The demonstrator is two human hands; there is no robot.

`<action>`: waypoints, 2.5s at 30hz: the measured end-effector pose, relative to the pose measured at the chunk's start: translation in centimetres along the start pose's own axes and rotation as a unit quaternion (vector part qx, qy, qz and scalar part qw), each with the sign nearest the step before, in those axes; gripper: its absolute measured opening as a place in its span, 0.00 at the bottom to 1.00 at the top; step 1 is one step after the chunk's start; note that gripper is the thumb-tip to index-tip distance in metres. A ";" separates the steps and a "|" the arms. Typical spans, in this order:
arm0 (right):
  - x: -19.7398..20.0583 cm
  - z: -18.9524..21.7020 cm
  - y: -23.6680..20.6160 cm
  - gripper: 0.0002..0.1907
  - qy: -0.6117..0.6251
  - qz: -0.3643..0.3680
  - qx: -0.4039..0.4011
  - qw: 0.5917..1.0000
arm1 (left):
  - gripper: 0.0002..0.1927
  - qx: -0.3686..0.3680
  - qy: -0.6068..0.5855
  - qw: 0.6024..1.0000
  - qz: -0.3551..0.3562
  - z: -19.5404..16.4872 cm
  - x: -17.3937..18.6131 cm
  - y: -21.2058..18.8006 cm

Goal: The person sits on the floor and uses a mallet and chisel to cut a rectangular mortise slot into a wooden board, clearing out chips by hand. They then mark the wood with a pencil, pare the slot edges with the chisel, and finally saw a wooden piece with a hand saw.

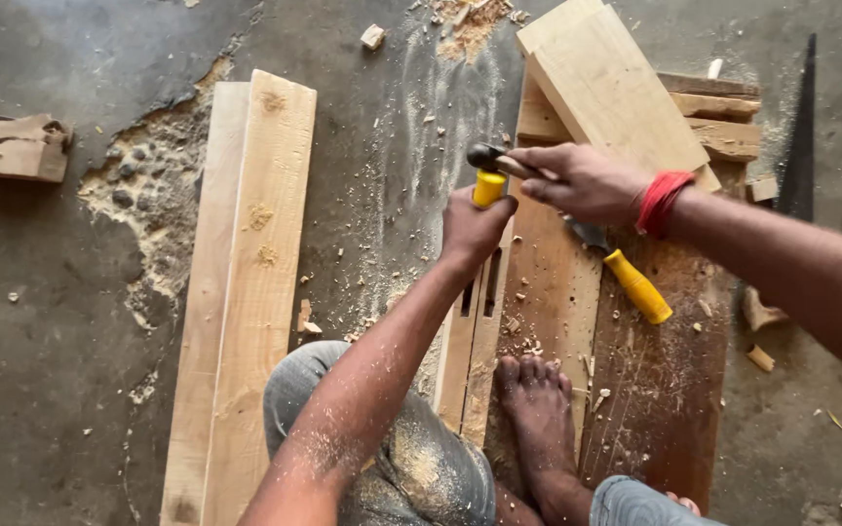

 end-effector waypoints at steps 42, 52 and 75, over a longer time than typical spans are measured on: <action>-26.3 -12.0 -14.7 0.18 0.160 -0.118 -0.232 0.952 | 0.13 -0.139 -0.140 0.963 0.182 -8.2 5.4 -7.1; -20.0 -5.1 -17.9 0.14 0.129 -0.171 -0.116 0.970 | 0.17 -0.395 0.287 0.696 0.527 -4.9 7.8 -20.1; -20.5 5.4 -15.9 0.22 -0.187 -0.178 0.326 0.910 | 0.18 -0.474 0.327 0.684 0.447 0.4 5.2 -15.2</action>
Point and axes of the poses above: each hand's wrist, its own y-axis towards the middle knuckle, its own x-axis out of the back of the hand, z = x × y, the point moved 4 cm from there along y, towards the middle knuckle, and after that the axes turned 3 degrees about -y, right-handed, at the moved point
